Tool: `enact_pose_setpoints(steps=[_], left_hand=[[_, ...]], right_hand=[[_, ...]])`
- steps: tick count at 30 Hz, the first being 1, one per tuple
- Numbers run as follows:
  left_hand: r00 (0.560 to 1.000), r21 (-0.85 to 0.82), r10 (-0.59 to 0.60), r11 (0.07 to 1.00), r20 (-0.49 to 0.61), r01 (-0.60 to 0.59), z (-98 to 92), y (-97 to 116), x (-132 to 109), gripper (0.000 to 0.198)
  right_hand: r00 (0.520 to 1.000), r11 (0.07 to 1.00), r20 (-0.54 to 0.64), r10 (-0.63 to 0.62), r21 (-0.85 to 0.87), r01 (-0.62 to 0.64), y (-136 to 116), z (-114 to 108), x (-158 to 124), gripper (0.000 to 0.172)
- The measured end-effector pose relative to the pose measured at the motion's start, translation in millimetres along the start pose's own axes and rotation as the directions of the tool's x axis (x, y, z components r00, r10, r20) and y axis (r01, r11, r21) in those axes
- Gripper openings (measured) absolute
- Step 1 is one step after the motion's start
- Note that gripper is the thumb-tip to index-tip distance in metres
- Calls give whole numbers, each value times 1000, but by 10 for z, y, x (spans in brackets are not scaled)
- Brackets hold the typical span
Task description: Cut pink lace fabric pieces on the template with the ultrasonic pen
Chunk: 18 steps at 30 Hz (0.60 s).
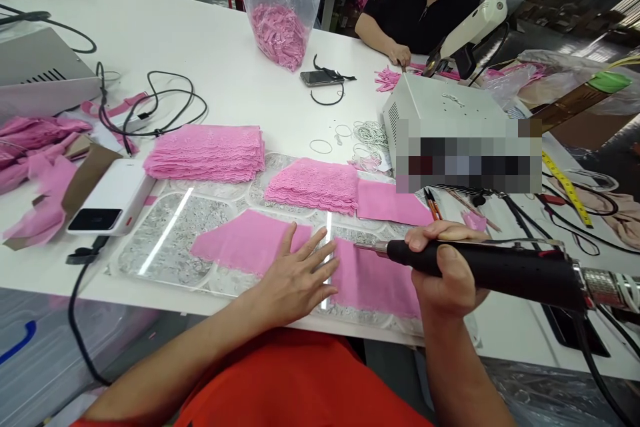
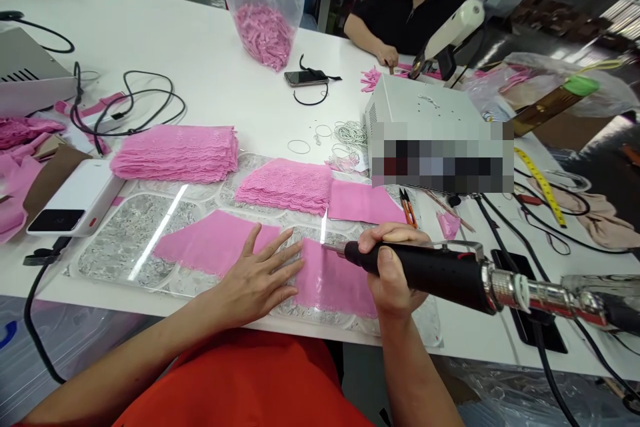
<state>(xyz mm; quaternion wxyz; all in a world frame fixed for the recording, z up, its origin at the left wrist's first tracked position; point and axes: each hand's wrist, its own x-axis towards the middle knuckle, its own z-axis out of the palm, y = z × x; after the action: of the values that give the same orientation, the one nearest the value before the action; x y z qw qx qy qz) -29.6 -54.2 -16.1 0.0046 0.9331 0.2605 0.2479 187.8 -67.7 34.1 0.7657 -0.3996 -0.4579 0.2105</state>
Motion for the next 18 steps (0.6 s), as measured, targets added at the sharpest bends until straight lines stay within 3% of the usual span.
enact_pose_setpoints(steps=[3,10,18], left_hand=[[1000,-35,5,999,-5,-6,-70,23,-52,36],[987,-224,110,971,118,-81,-213,91,-270,29],[992,-234,107,968,66,-89,-144,116,-306,28]], right_hand=[[1000,999,-13,17,29,-16,-30,34,-7,11],[992,985,50,114,123,-119,-71,92,-85,13],[996,990,12,94,100,-94,-8,127,-104,13]])
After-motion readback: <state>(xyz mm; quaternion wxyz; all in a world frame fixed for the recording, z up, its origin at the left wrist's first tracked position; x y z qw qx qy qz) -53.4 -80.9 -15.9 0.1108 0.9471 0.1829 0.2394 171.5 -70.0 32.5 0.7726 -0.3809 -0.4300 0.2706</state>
